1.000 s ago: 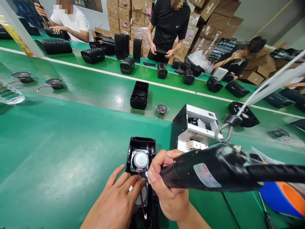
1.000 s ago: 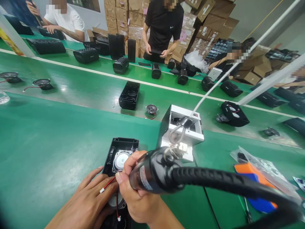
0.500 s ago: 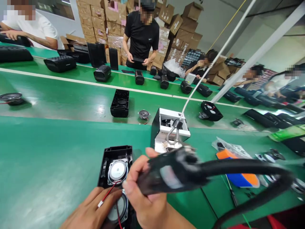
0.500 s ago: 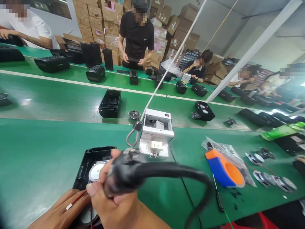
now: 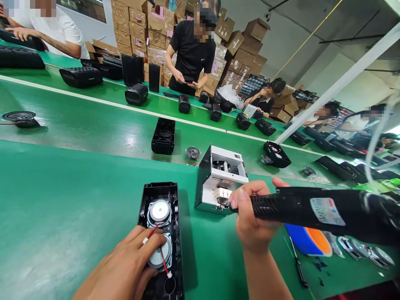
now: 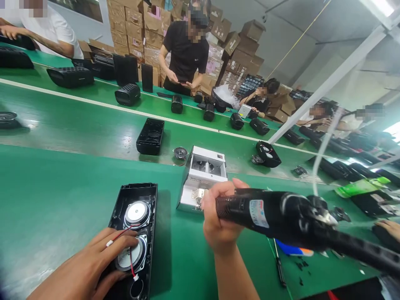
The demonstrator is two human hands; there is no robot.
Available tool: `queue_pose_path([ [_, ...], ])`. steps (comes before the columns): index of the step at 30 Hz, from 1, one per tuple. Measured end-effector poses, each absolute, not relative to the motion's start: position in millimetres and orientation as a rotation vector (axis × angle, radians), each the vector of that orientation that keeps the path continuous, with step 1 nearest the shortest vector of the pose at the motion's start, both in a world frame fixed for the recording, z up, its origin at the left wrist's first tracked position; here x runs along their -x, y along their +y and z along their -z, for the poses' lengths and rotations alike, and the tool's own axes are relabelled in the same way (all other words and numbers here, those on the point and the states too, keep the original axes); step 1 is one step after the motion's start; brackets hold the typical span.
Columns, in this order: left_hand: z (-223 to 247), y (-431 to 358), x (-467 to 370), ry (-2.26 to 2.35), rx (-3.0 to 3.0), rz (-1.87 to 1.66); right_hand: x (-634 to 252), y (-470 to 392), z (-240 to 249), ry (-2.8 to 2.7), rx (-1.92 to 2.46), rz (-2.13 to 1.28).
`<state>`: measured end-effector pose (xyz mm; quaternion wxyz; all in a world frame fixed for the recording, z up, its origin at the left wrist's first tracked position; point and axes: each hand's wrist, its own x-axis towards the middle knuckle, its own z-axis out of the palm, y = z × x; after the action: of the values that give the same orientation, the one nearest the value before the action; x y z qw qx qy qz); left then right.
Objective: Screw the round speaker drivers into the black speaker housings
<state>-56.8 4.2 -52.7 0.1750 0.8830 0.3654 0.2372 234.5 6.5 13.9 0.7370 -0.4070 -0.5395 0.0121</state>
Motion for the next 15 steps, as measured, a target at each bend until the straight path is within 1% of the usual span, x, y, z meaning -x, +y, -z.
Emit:
queue_pose_path([
  [4, 36, 6, 54, 1.03, -2.435, -0.542, -226, 3, -15, -1.115, 0.953, -0.07],
  [8, 31, 3, 54, 1.017, -2.338, -0.508, -211, -8, -24, -1.012, 0.981, -0.26],
  [11, 29, 0, 52, 1.038, -2.256, -0.401, -194, -27, -37, -0.969, 0.909, -0.364],
  [15, 29, -1, 50, 1.041, -2.16, -0.296, -185, -56, -42, -1.138, 0.846, -0.542],
])
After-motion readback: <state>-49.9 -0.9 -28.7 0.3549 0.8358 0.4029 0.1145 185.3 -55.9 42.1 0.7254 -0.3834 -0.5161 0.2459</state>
